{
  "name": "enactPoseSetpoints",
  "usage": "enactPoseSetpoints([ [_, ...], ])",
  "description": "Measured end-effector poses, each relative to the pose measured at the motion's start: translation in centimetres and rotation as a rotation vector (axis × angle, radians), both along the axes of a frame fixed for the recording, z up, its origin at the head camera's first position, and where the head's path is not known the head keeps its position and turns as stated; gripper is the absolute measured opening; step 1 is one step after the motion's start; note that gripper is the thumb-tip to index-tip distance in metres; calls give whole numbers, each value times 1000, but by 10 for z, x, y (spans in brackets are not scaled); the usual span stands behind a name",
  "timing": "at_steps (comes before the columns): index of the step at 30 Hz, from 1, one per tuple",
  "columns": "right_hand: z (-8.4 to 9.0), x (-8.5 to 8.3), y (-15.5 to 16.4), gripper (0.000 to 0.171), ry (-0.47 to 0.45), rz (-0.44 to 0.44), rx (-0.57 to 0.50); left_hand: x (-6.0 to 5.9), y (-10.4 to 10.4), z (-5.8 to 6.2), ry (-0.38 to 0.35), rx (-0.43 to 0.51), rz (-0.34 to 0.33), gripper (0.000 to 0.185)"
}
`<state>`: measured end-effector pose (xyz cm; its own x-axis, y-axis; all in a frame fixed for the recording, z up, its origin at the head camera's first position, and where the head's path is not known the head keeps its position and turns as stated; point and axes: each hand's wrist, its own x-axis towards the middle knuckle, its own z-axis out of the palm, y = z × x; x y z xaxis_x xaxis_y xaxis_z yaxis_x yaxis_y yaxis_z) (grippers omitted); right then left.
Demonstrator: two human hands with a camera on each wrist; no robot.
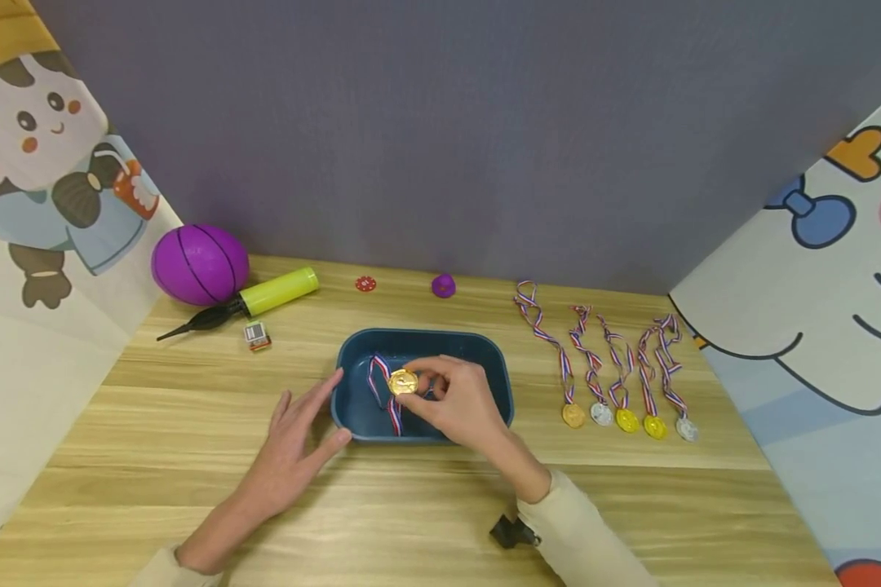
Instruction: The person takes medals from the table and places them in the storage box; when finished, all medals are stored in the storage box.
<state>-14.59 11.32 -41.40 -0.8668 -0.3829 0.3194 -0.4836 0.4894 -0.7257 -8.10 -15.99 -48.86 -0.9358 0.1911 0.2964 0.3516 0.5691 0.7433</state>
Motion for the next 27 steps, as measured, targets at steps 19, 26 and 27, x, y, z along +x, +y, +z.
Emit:
enactPoseSetpoints([
  [19, -8, -12, -24, 30, -70, 162, 352, 0, -1, 1, -1, 6, -9, 77],
  [26, -9, -15, -27, 29, -126, 196, 396, 0, 0, 1, -12, 3, -10, 78],
  [27, -9, -16, -27, 28, -132, 200, 397, 0, 0, 1, -11, 4, -10, 78],
])
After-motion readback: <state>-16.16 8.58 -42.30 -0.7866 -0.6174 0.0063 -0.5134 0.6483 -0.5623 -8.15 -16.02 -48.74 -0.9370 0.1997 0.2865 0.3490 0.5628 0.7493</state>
